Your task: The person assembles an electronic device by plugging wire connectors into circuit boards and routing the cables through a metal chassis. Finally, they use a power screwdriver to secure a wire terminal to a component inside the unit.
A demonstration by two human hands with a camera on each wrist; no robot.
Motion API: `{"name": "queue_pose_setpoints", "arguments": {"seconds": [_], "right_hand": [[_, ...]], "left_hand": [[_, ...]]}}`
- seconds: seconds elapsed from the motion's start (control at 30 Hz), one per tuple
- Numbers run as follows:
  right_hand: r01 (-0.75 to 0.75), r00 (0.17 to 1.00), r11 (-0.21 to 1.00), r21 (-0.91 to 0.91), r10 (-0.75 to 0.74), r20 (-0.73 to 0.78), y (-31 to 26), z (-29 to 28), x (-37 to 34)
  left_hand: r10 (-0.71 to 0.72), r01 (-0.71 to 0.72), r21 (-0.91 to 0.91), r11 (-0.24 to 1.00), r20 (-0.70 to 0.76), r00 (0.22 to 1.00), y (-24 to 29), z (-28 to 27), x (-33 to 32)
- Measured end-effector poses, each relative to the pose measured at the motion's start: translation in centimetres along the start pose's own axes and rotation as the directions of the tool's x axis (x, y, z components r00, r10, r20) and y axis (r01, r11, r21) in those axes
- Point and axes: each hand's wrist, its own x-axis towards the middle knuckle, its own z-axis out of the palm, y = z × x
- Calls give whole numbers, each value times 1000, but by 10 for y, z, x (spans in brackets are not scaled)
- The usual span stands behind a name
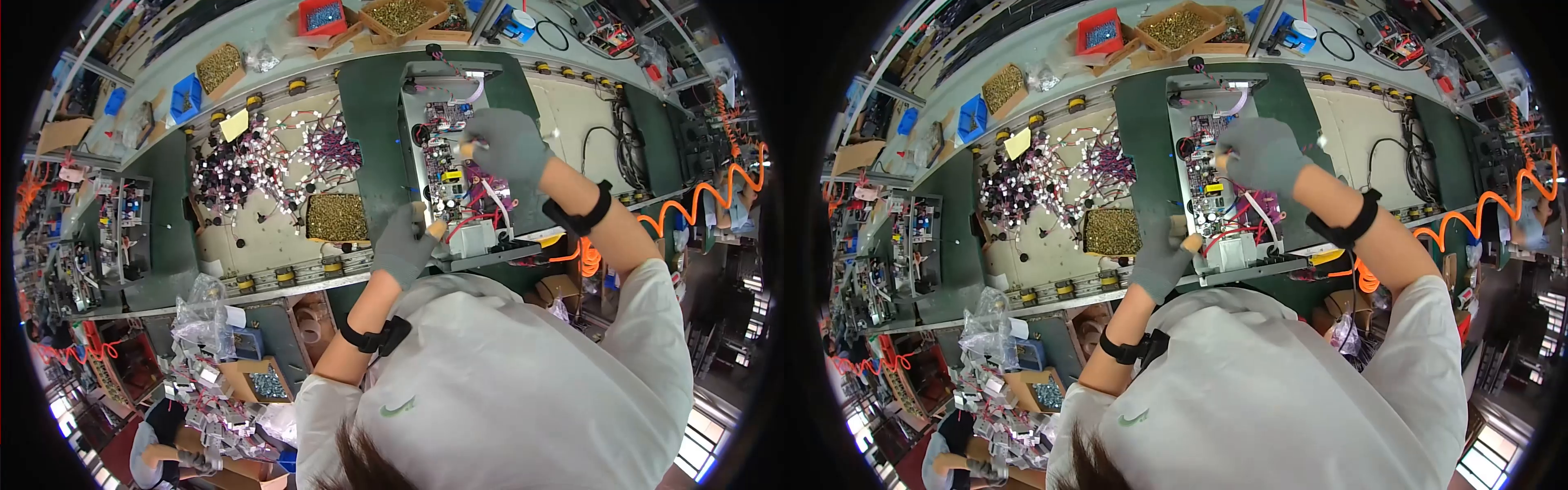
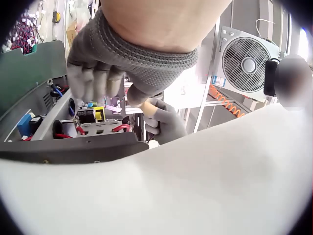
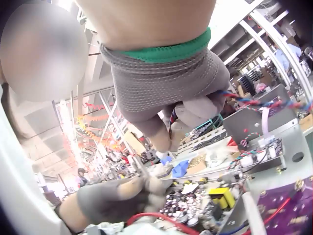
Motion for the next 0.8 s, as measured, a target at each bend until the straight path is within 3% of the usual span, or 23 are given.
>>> {"name": "queue_pose_setpoints", "arguments": {"seconds": [0.07, 0.1, 0.23, 0.3, 0.4, 0.53, 0.63, 0.7, 0.8], "right_hand": [[-46, 999, 942, -333, 47, -5, 14, 10, 19], [-39, 999, 939, -341, 43, 5, 19, 17, 26], [17, 997, 908, -419, 16, 77, 14, 29, 48], [14, 992, 883, -470, 46, 117, 11, 30, 54], [81, 986, 856, -511, 8, 169, 12, 32, 55], [67, 981, 816, -574, 51, 188, 8, 37, 58], [69, 976, 809, -584, 66, 207, 9, 37, 59], [66, 975, 816, -574, 69, 209, 9, 35, 60], [99, 954, 820, -564, 82, 287, -3, 22, 68]], "left_hand": [[-97, 79, 181, 980, 92, 991, -38, 4, 3], [-196, 158, 217, 963, 163, 967, -23, 0, 1], [-109, 103, 38, 994, 223, 969, -14, -3, -3], [-252, 203, 181, 962, 313, 916, -4, -5, -3], [-224, 160, 211, 964, 329, 917, 0, -5, -5], [-278, 216, 200, 956, 367, 888, -2, -6, -3], [-220, 147, 224, 963, 346, 912, -6, -6, -3], [-239, 113, 346, 931, 347, 907, -4, -7, -1], [-262, 131, 357, 925, 348, 900, -2, -8, -1]]}}
